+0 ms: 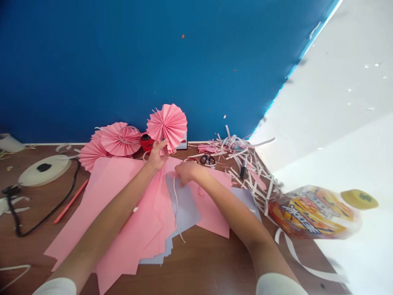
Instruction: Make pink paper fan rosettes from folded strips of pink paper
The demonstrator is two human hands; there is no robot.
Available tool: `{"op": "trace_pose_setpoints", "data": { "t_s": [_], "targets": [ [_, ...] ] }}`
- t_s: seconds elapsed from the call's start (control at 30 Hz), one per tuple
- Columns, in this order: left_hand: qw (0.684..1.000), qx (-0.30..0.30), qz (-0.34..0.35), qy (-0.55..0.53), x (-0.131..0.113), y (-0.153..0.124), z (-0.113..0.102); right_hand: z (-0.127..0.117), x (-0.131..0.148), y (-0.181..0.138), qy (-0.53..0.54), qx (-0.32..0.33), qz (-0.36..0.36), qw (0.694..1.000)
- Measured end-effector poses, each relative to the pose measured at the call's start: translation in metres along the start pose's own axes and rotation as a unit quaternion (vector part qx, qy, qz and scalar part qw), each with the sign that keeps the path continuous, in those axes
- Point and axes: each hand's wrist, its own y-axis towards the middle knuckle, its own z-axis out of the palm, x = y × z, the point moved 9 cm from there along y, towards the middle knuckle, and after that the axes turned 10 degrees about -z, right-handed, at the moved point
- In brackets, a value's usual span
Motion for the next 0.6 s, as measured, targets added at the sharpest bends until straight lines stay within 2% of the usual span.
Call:
{"op": "trace_pose_setpoints", "data": {
  "t_s": [0.13,0.3,0.43,0.6],
  "targets": [
    [0.999,0.007,-0.026,0.018,0.005,0.0,0.0,0.004,0.001,0.002,0.0,0.008,-0.011,1.0],
    [0.994,0.047,-0.094,0.019,0.018,-0.004,0.002,0.008,0.012,0.001,0.019,0.031,-0.08,0.996],
    [0.985,0.067,-0.156,0.019,0.034,-0.007,0.002,0.001,0.013,-0.002,0.059,0.003,-0.091,0.994],
    [0.986,0.052,-0.158,0.032,0.036,-0.007,-0.001,-0.007,0.011,-0.008,0.089,-0.017,-0.105,0.99]
  ]
}}
